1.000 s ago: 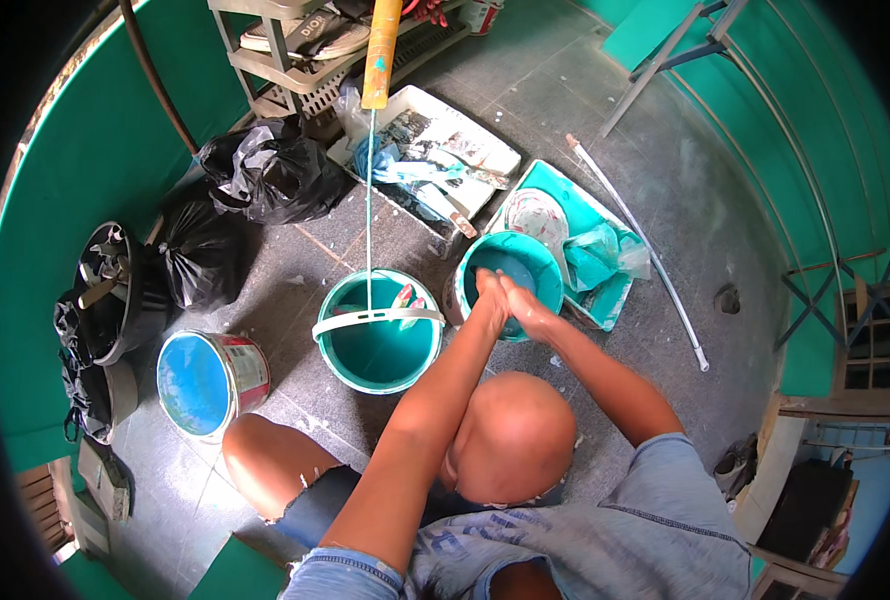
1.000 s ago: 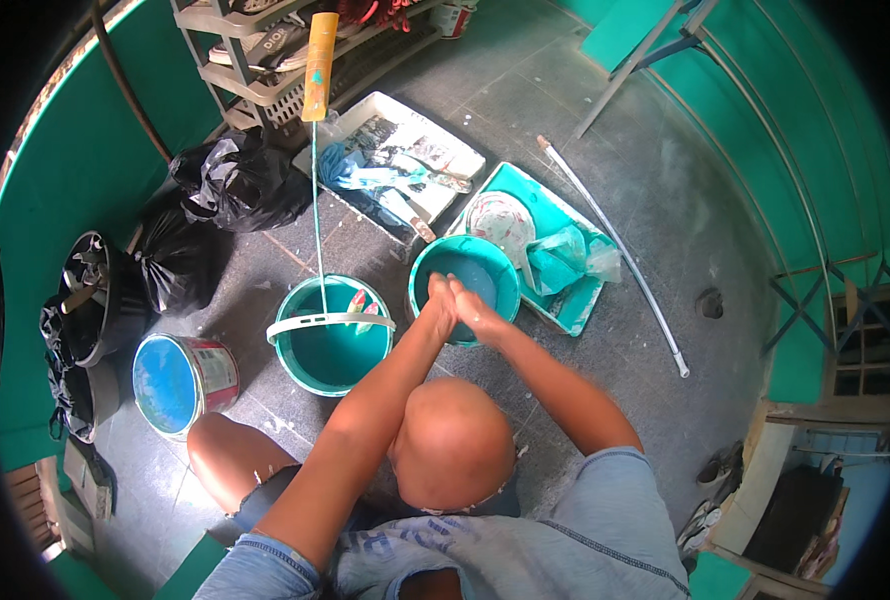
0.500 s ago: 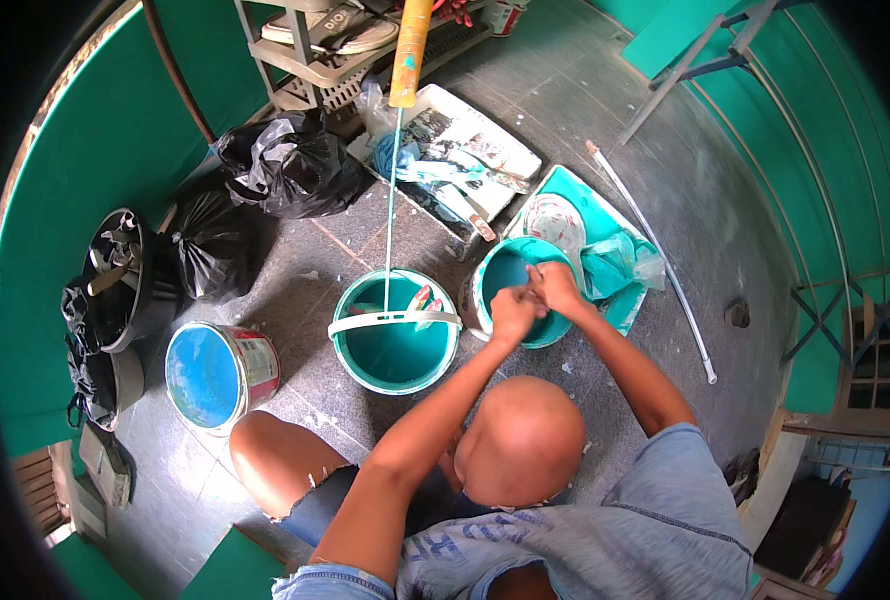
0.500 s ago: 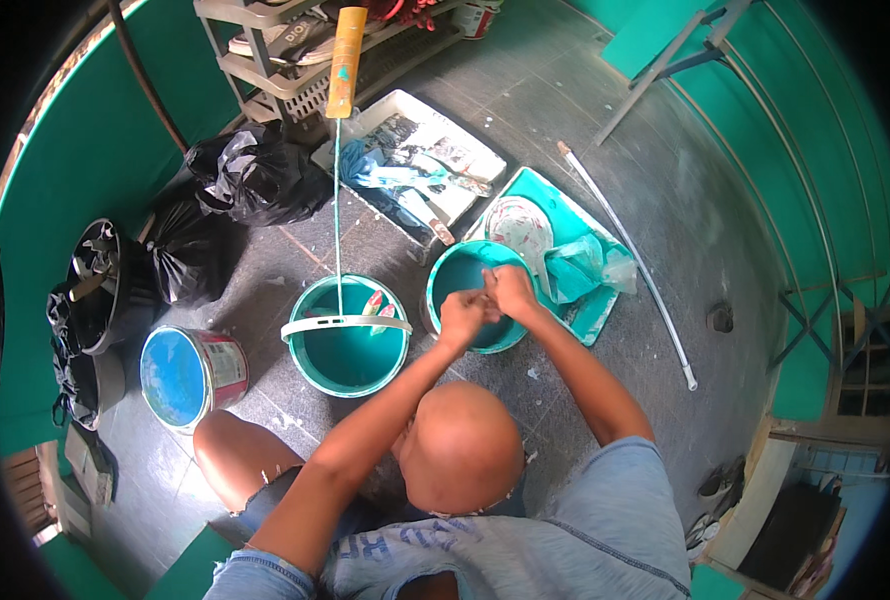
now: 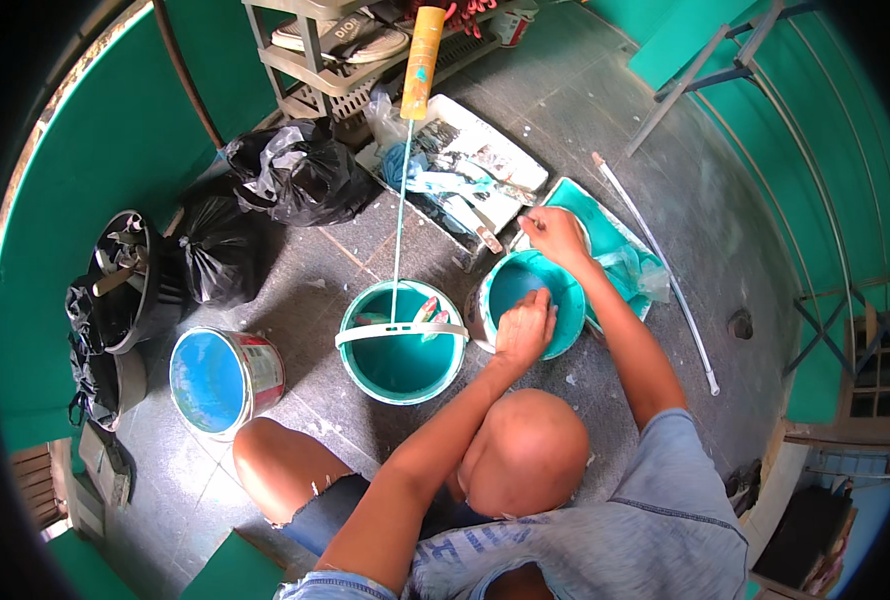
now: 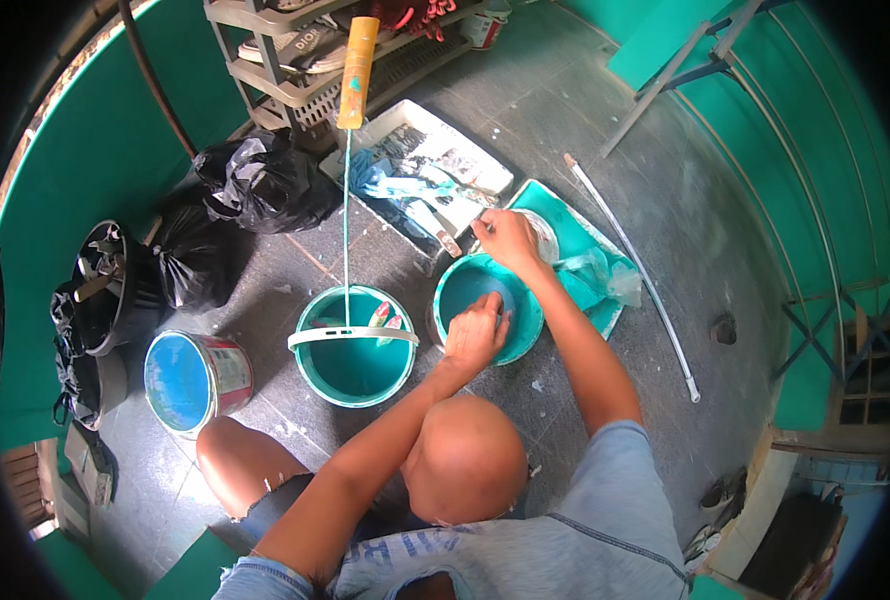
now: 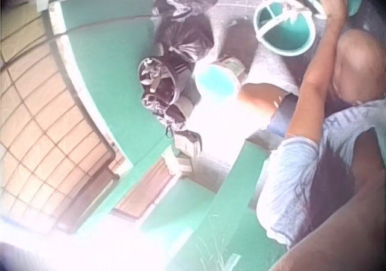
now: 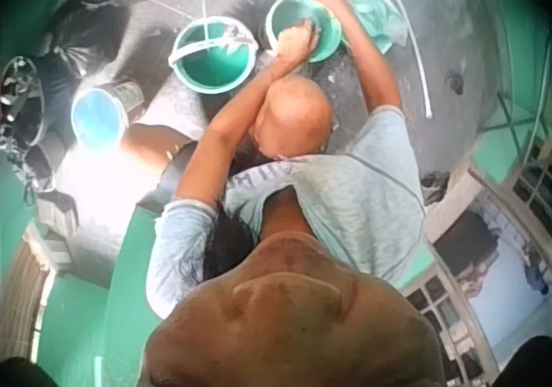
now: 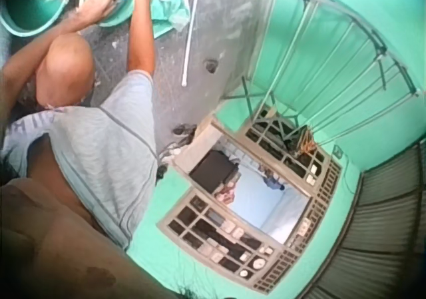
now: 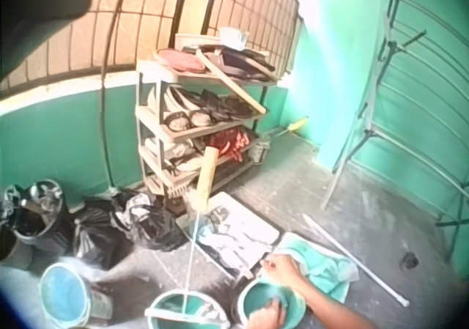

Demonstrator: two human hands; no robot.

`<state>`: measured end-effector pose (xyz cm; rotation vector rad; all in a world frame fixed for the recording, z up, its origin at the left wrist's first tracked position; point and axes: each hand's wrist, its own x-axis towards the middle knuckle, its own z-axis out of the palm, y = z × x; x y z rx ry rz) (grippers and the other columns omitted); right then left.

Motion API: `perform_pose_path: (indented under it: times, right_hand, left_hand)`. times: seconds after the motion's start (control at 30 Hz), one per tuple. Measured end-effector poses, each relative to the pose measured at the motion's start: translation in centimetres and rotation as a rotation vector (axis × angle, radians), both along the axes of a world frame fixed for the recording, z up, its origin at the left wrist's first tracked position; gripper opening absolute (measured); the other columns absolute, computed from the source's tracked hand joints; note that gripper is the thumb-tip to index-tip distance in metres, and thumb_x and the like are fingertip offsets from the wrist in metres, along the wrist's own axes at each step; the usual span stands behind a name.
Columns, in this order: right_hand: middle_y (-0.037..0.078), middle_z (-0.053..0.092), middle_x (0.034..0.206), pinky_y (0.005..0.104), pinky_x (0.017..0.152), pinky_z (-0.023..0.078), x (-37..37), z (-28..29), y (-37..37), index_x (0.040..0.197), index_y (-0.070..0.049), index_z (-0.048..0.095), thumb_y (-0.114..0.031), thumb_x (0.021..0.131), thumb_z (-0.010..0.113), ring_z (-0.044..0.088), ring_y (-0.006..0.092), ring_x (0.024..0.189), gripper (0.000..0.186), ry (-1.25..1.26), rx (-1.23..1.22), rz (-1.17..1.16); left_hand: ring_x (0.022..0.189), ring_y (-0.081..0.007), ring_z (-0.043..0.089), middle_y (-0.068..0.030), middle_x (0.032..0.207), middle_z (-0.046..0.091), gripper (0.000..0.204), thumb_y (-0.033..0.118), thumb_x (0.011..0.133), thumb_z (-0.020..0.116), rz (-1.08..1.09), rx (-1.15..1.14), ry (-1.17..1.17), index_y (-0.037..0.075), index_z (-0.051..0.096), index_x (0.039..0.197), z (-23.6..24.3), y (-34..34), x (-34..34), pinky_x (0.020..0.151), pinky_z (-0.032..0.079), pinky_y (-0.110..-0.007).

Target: The person pours a blue liquid from a plastic bag into a bucket, then uses a cloth to wipe the inside of the bucket and a smaller container. Finally, they stir the blue liquid in the bucket with their hand.

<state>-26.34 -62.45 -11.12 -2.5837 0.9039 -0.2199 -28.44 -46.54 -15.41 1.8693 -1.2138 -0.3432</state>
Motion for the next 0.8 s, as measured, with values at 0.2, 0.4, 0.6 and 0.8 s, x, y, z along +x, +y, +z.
perform_pose_path:
  times: [0.2, 0.4, 0.6, 0.8]
  right_hand:
    - [0.018, 0.059, 0.108, 0.0352, 0.079, 0.049, 7.2, -5.3, -0.4, 0.101, 0.001, 0.061, -0.042, 0.065, 0.073, 0.060, 0.0268, 0.097, 0.058, 0.615, 0.079, -0.061]
    - [0.021, 0.062, 0.097, 0.0346, 0.076, 0.049, 6.8, -9.6, -1.6, 0.101, -0.001, 0.059, -0.023, 0.059, 0.077, 0.061, 0.0298, 0.090, 0.051, 0.491, 0.105, 0.040]
    - [0.012, 0.063, 0.086, 0.0286, 0.067, 0.049, 2.1, -1.2, -3.1, 0.095, -0.004, 0.056, -0.013, 0.066, 0.074, 0.062, 0.0181, 0.079, 0.035, -0.129, 0.346, 0.100]
    - [0.006, 0.060, 0.078, 0.0218, 0.060, 0.044, -9.7, 4.9, 4.7, 0.102, -0.003, 0.049, -0.004, 0.074, 0.067, 0.055, 0.0065, 0.071, 0.033, -0.248, 0.656, 0.037]
  left_hand:
    - [0.074, -0.0346, 0.058, -0.0192, 0.079, 0.056, 0.018, 0.017, 0.083, 0.050, 0.049, 0.108, 0.054, 0.001, 0.043, 0.084, 0.3, 0.1, 0.1, 0.063, 0.049, -0.043]
    - [0.077, -0.0380, 0.057, -0.0215, 0.082, 0.057, 0.019, 0.019, 0.084, 0.049, 0.075, -0.014, 0.144, 0.000, 0.046, 0.088, 0.3, 0.1, -0.1, 0.066, 0.047, -0.045]
    - [0.074, -0.0374, 0.055, -0.0204, 0.080, 0.055, 0.018, 0.019, 0.088, 0.047, 0.197, -0.222, 0.330, 0.000, 0.045, 0.089, 0.0, 0.3, 1.2, 0.064, 0.043, -0.044]
    - [0.106, -0.0210, 0.049, -0.0153, 0.113, 0.052, 0.062, 0.053, 0.089, 0.034, -0.025, -0.183, 1.282, 0.002, 0.043, 0.122, 2.2, -0.4, 1.5, 0.088, 0.042, -0.033]
